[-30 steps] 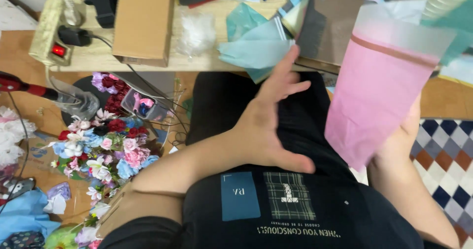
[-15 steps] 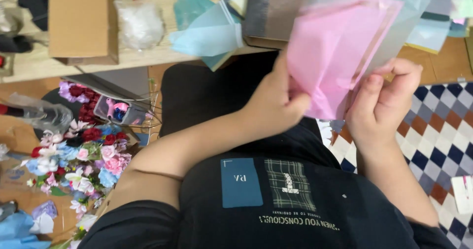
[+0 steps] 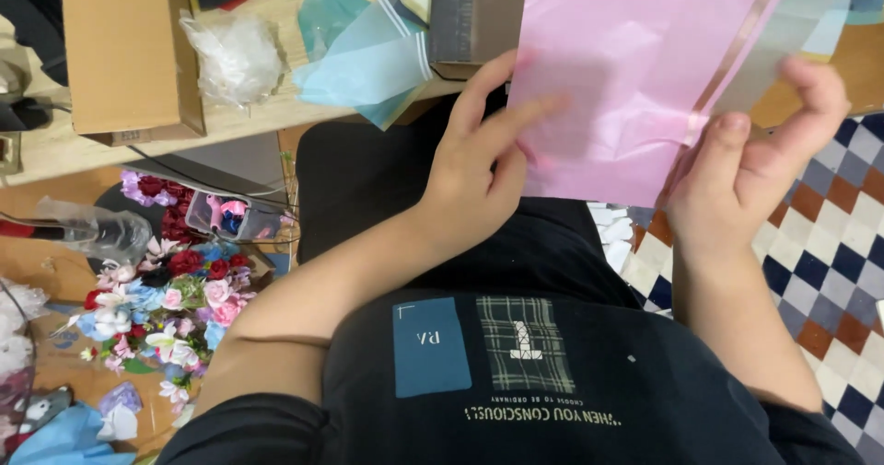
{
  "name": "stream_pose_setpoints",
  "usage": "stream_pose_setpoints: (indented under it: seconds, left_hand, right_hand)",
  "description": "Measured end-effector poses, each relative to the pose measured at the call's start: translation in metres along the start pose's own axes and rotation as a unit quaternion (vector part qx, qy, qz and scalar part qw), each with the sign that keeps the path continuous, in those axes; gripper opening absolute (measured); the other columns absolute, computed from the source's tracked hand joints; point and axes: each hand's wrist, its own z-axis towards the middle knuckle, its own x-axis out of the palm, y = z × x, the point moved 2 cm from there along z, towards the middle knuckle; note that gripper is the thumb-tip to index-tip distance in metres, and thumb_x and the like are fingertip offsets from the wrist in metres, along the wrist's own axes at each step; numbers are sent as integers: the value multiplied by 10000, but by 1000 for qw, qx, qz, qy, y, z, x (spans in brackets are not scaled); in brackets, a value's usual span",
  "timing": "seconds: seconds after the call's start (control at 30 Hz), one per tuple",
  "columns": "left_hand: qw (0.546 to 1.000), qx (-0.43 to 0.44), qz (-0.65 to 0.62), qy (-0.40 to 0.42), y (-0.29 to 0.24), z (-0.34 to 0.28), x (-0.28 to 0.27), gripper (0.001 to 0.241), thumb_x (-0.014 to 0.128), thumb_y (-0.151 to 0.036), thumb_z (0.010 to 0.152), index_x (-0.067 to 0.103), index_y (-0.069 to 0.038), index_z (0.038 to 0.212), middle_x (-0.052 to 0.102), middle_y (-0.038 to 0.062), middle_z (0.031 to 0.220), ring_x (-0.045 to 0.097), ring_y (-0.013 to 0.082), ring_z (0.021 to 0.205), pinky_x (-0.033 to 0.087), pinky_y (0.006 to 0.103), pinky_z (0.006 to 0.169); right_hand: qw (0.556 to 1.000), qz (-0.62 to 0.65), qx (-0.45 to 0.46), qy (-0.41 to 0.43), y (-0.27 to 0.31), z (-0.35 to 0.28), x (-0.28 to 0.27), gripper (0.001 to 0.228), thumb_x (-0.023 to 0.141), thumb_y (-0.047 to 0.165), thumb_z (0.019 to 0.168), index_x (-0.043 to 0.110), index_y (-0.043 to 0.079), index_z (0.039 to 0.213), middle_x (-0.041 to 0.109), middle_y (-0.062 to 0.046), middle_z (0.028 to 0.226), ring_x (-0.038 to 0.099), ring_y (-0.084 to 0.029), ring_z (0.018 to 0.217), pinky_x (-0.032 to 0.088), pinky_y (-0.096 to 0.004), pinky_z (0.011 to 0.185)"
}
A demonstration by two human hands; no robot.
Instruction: The person folds a light green piece of paper and then a pink piece of paper on a cluttered table. They then pick up a light blue sheet and walk around the room while holding it.
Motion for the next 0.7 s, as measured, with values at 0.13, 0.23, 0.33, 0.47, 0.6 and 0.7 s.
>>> stream_pose_setpoints:
  seconds: [0.13,0.23,0.33,0.47,0.6,0.7]
  left_hand:
    - [996,-76,-47,10,9,2,1,679,452,135,955,392,-95,1591,353,88,1688,516,188,1443,500,227,953]
    - [990,-97,-97,13,13,1,2,697,470,152,966,365,-109,1604,330,104,1712,584,83,911,507,151,637]
    - [985,-118,-122,18,17,2,1,712,488,145,961,354,-122,1606,319,103,1716,530,48,564,492,146,600]
    - [982,-142,-119,25,31,2,-4,725,660,7,982,345,-162,1614,314,79,1724,635,54,621,509,158,636]
    - [988,-111,-103,22,48,2,-19,606,670,45,982,467,-116,1530,412,109,1641,731,99,694,599,172,700]
    - [996,-72,-55,15,45,18,-31,283,663,-5,991,653,-107,1255,544,118,1449,688,92,742,607,217,760]
  right_hand:
    - [990,118,69,-27,-34,-24,3,393,398,-79,1158,358,45,1529,379,-111,1545,517,-303,1345,449,-435,1219]
    - [993,93,77,-13,-28,-19,6,401,385,-238,1027,553,-94,1361,578,-250,1364,583,-369,1319,493,-452,1211]
    - [991,66,119,-3,-32,-21,11,425,403,-275,986,624,-118,1313,632,-267,1334,619,-354,1291,520,-415,1183]
    - [971,72,230,-4,-39,-31,15,295,547,-97,1075,588,-61,1365,617,-211,1386,596,-292,1337,486,-395,1222]
    - [965,115,235,27,-48,-47,10,393,639,167,1085,539,10,1431,584,-162,1450,568,-275,1398,489,-414,1256]
    - [927,58,370,5,-70,-58,-9,426,620,42,1034,558,67,1455,571,-131,1503,551,-25,797,508,-159,745]
